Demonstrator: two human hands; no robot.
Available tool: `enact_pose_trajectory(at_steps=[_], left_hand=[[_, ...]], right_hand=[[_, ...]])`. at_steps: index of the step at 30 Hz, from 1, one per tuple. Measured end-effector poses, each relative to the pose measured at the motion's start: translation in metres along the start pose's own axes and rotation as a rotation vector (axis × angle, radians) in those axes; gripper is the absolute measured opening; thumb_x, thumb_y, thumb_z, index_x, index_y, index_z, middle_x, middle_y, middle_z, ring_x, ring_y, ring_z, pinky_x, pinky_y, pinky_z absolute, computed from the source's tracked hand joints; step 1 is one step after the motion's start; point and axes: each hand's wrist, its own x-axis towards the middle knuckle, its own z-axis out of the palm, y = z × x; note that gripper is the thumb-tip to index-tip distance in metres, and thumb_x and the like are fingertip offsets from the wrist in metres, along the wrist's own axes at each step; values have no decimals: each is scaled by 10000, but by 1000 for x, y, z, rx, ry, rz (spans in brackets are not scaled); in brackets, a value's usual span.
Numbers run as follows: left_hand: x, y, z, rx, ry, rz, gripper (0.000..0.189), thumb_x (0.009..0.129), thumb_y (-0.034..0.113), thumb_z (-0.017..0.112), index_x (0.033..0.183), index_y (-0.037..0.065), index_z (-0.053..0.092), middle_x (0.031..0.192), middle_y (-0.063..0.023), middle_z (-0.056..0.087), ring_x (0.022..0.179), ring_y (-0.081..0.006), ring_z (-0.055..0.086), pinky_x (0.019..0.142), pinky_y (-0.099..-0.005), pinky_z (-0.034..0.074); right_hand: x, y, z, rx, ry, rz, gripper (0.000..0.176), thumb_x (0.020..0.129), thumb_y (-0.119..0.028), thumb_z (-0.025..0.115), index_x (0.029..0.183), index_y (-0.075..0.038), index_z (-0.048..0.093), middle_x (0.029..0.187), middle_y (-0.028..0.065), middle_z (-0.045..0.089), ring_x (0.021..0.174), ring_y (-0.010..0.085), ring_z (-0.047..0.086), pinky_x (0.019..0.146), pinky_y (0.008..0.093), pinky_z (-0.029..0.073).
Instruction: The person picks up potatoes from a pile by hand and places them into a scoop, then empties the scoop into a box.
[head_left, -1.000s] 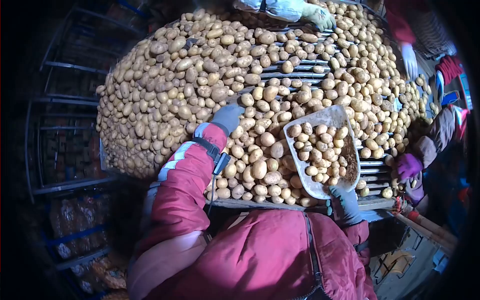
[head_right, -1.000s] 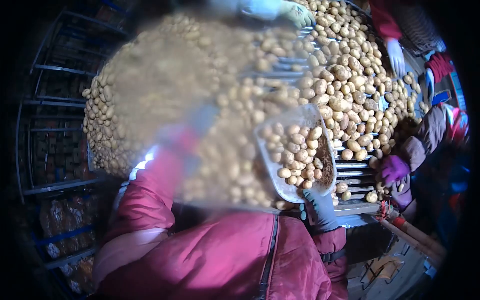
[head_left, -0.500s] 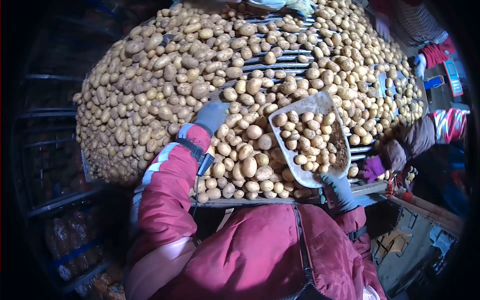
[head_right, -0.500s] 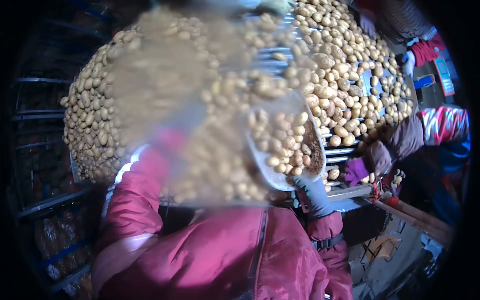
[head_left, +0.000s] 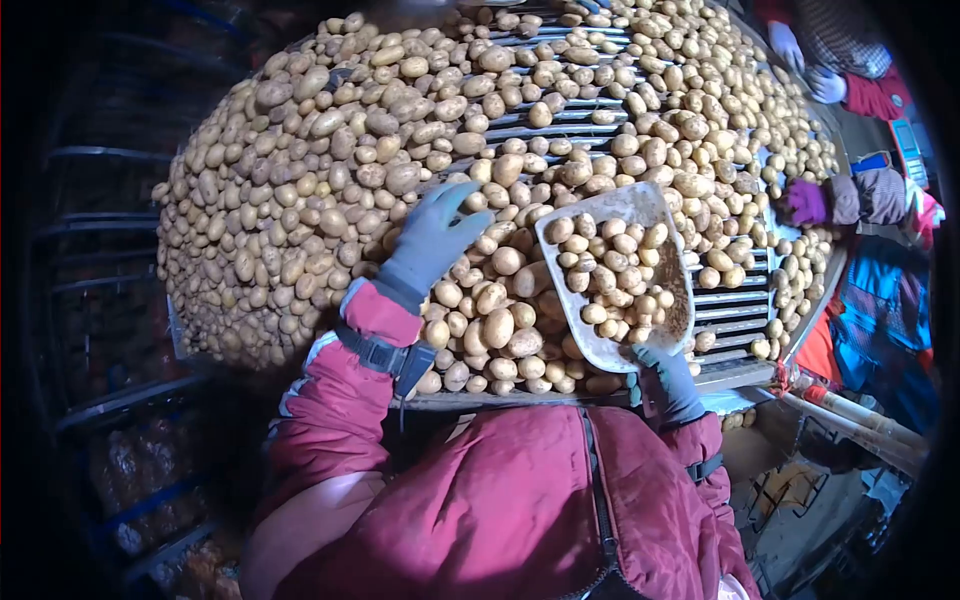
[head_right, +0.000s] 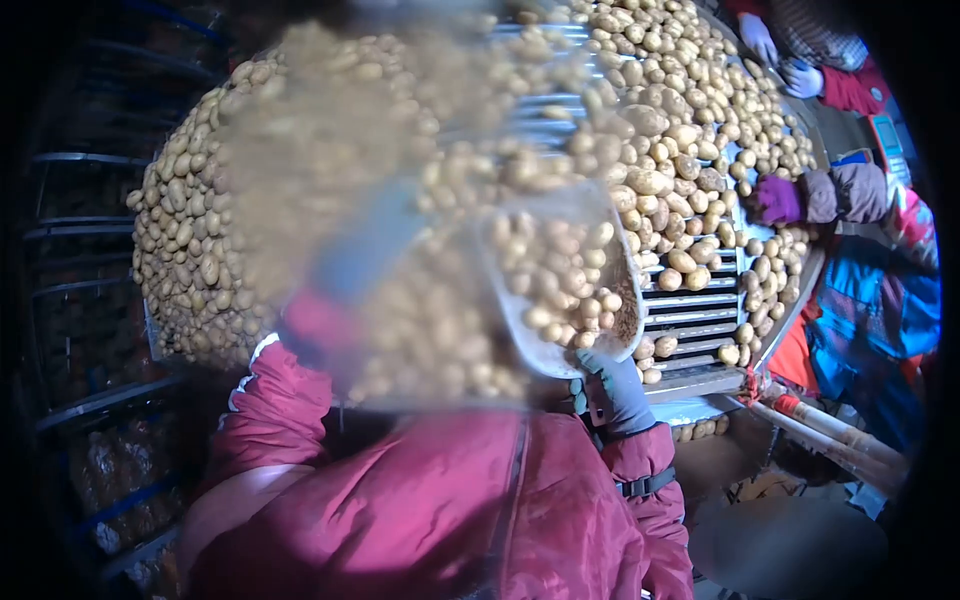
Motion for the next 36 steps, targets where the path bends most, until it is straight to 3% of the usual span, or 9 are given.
enact_pose_trajectory(at_steps=[2, 7, 8, 12, 14, 20, 24, 26, 36], left_hand=[[-27, 6, -24, 738, 7, -39, 644, 899, 416, 759, 1395, 36, 604, 1349, -219, 587, 1236, -400, 557, 1100, -488, 438], [-125, -115, -8, 1079, 91, -198, 831, 918, 523, 692, 1555, 70, 411, 1346, -264, 549, 1314, -425, 474, 1101, -533, 403], [-115, -39, 0, 857, 104, -270, 877, 901, 557, 696, 1543, 29, 417, 1373, -280, 519, 1314, -427, 468, 1110, -538, 388], [-114, -24, 47, 758, 178, -167, 927, 883, 594, 702, 1555, 27, 409, 1376, -270, 516, 1278, -413, 498, 1113, -514, 389], [-102, -34, 67, 771, -202, -382, 971, 855, 585, 742, 1584, 60, 372, 1435, -278, 491, 1243, -404, 561, 1097, -530, 414], [-43, 17, 134, -81, 86, -313, 835, 882, 553, 736, 1547, 133, 458, 1539, -251, 437, 1337, -458, 508, 1105, -521, 438], [0, 54, 170, 321, 121, -225, 781, 870, 524, 761, 1491, 110, 533, 1537, -252, 436, 1438, -487, 328, 1205, -555, 310], [9, 30, 188, 548, 243, 104, 756, 866, 509, 767, 1441, 60, 571, 1508, -242, 467, 1431, -472, 340, 1196, -551, 322], [90, 111, 254, -121, 226, 142, 662, 865, 419, 752, 1370, 22, 590, 1453, -262, 514, 1379, -442, 433, 1178, -493, 367]], right_hand=[[-2, 1, -1, 26, -61, -8, 282, 925, -141, 657, 1168, -11, 594, 773, 78, 645, 452, 176, 568, 342, 274, 436], [21, 20, -20, -14, -81, -80, 300, 933, -125, 648, 1195, 16, 599, 842, 80, 695, 526, 169, 620, 414, 282, 502], [21, 17, -19, -14, -88, -79, 300, 933, -125, 648, 1195, 16, 599, 842, 80, 695, 526, 169, 620, 414, 282, 502], [18, 2, -22, -43, -83, -27, 258, 956, -172, 630, 1081, 51, 660, 781, 80, 683, 512, 169, 612, 393, 293, 475], [23, 7, -32, -42, -47, -100, 275, 965, -207, 625, 1062, 45, 672, 755, 82, 678, 496, 171, 602, 393, 286, 464], [11, -24, -55, -20, 2, -69, 326, 962, -246, 634, 1081, 55, 676, 754, 91, 674, 507, 183, 603, 424, 305, 480], [-1, -33, -90, -43, 92, -101, 326, 982, -262, 627, 1055, 54, 665, 624, 109, 625, 408, 201, 570, 358, 302, 435], [-10, -36, -98, 7, 163, -151, 321, 978, -262, 623, 1033, 52, 662, 624, 106, 624, 416, 198, 570, 369, 297, 442], [-21, -50, -99, 29, 231, -297, 300, 1022, -338, 576, 1007, -51, 664, 587, 44, 589, 383, 177, 518, 375, 289, 422]])
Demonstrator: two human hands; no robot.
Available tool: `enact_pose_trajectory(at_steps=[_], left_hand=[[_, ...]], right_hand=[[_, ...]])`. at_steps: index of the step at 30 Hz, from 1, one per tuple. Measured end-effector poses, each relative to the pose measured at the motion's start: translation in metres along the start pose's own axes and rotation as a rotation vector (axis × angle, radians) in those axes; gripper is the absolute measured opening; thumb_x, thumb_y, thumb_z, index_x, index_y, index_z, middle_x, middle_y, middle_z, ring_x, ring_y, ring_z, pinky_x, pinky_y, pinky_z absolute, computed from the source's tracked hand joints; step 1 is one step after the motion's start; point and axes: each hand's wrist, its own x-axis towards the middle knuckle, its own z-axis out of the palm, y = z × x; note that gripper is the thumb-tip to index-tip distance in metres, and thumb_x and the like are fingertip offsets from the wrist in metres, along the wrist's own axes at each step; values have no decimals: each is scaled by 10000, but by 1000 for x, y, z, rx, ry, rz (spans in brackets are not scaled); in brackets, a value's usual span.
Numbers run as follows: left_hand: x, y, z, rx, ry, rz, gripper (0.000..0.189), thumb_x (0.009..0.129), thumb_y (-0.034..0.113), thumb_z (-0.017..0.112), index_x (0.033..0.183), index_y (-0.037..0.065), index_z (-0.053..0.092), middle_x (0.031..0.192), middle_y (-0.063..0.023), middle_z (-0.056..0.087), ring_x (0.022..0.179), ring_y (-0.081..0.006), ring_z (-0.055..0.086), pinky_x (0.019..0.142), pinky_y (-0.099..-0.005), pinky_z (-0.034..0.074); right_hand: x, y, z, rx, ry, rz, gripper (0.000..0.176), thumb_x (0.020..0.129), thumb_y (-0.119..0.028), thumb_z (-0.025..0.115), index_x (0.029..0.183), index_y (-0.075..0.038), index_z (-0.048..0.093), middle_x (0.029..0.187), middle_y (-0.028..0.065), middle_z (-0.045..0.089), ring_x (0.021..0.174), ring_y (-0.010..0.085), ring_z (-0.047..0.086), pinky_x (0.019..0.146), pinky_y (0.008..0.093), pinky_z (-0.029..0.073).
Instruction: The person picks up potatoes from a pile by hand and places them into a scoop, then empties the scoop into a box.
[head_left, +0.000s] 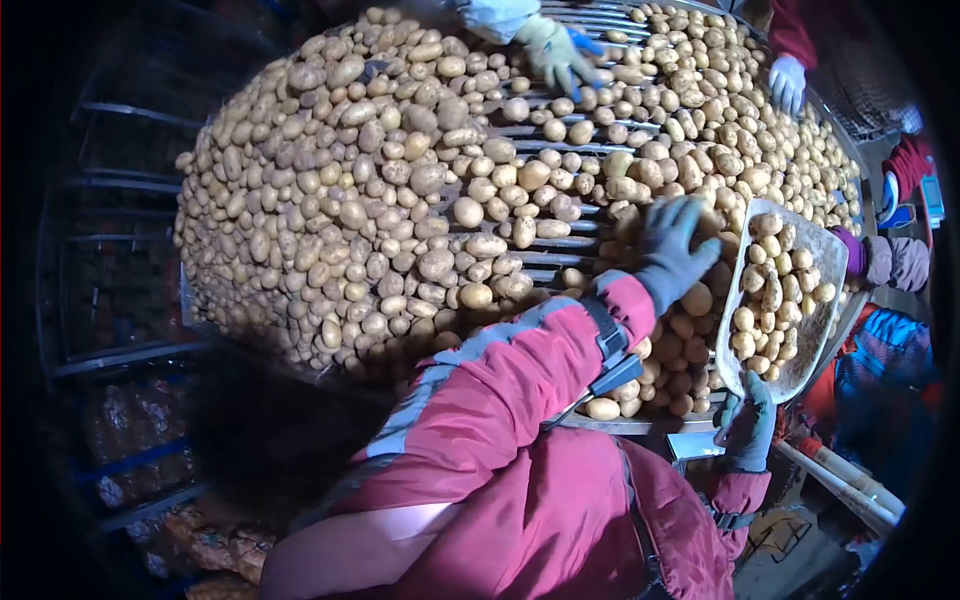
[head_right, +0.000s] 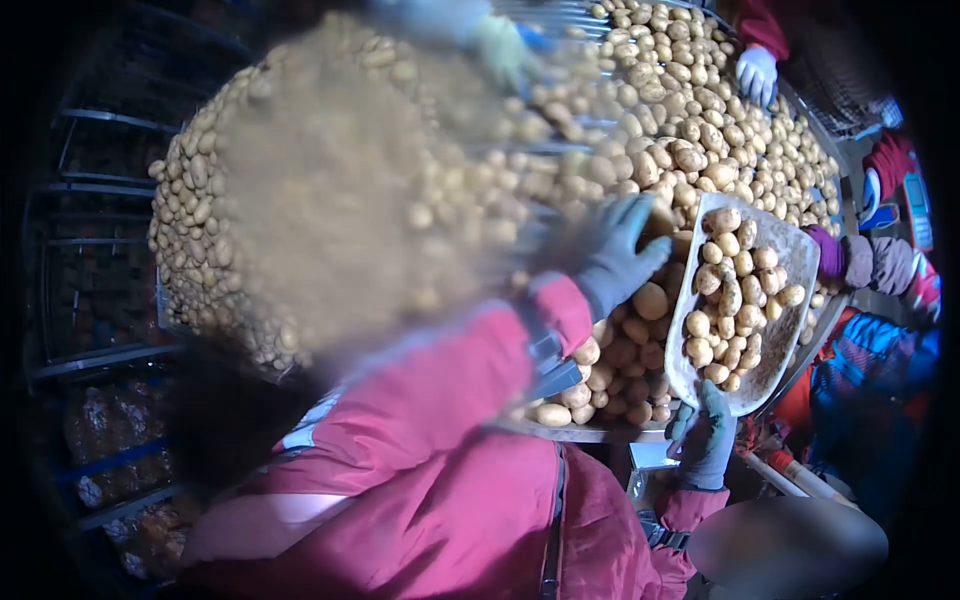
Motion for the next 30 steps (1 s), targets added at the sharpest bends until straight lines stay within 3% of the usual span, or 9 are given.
enact_pose_trajectory(at_steps=[3, 5, 10, 14, 17, 22, 24, 26, 30], left_hand=[[-14, 32, -46, -60, -387, -76, 672, 897, 457, 718, 1382, 8, 592, 1522, -289, 446, 1461, -463, 378, 1226, -468, 311], [-32, 4, -90, -43, -179, 122, 622, 891, 397, 762, 1361, 17, 621, 1449, -228, 536, 1411, -400, 450, 1205, -463, 345], [-79, -87, -191, 272, -160, -220, 546, 887, 394, 744, 1299, 51, 644, 1237, -165, 630, 1201, -344, 562, 1059, -479, 439], [-116, -111, -220, 1025, -196, -388, 659, 911, 531, 652, 1419, 115, 591, 1182, -132, 648, 1103, -330, 603, 953, -496, 457], [-93, -25, -194, 751, -120, -124, 635, 891, 489, 705, 1435, 186, 585, 1428, -164, 522, 1127, -373, 614, 946, -521, 485], [-73, -19, -203, 418, -217, -108, 407, 899, 242, 762, 1248, 42, 691, 1234, -194, 645, 1167, -367, 623, 1039, -437, 496], [-80, -179, -209, 581, -8, -151, 348, 873, 245, 777, 1125, 19, 697, 1186, -193, 651, 1113, -358, 629, 999, -441, 511], [-63, -199, -239, 629, -6, -190, 395, 865, 297, 779, 1138, 25, 692, 1206, -209, 648, 1104, -382, 637, 981, -461, 518], [-45, -235, -237, 673, -66, -224, 432, 858, 366, 768, 1136, 46, 689, 1139, -205, 673, 1001, -380, 674, 870, -475, 554]], right_hand=[[3, -3, 13, -3, 1, -34, 324, 1009, -358, 599, 1122, -67, 686, 638, 14, 623, 421, 151, 538, 381, 273, 423], [9, 4, 9, 23, -66, -28, 362, 1010, -350, 593, 1201, -55, 680, 719, 16, 675, 429, 135, 538, 389, 267, 427], [8, 6, 28, -20, -246, 61, 345, 998, -285, 626, 1215, -22, 668, 1047, 41, 721, 702, 110, 640, 562, 252, 499], [16, 24, 36, -58, -147, 19, 325, 997, -282, 621, 1172, -14, 675, 991, 45, 711, 659, 108, 629, 530, 252, 491], [14, 14, 45, -194, -241, 73, 334, 1011, -281, 591, 1163, 4, 677, 976, 61, 712, 665, 109, 629, 527, 251, 485], [5, 12, 57, -497, -192, -53, 344, 1023, -300, 553, 1078, 14, 682, 957, 104, 706, 540, 178, 602, 444, 290, 463], [-6, 8, 68, -399, -174, 14, 321, 1009, -301, 568, 1039, 4, 667, 928, 126, 693, 463, 192, 565, 389, 308, 445], [-10, 18, 69, -106, -125, 119, 357, 980, -297, 618, 1043, 53, 638, 628, 91, 606, 360, 198, 514, 326, 287, 386], [-12, 38, 58, -50, -113, 195, 309, 973, -236, 624, 1069, 57, 635, 724, 118, 650, 432, 195, 559, 334, 297, 411]])
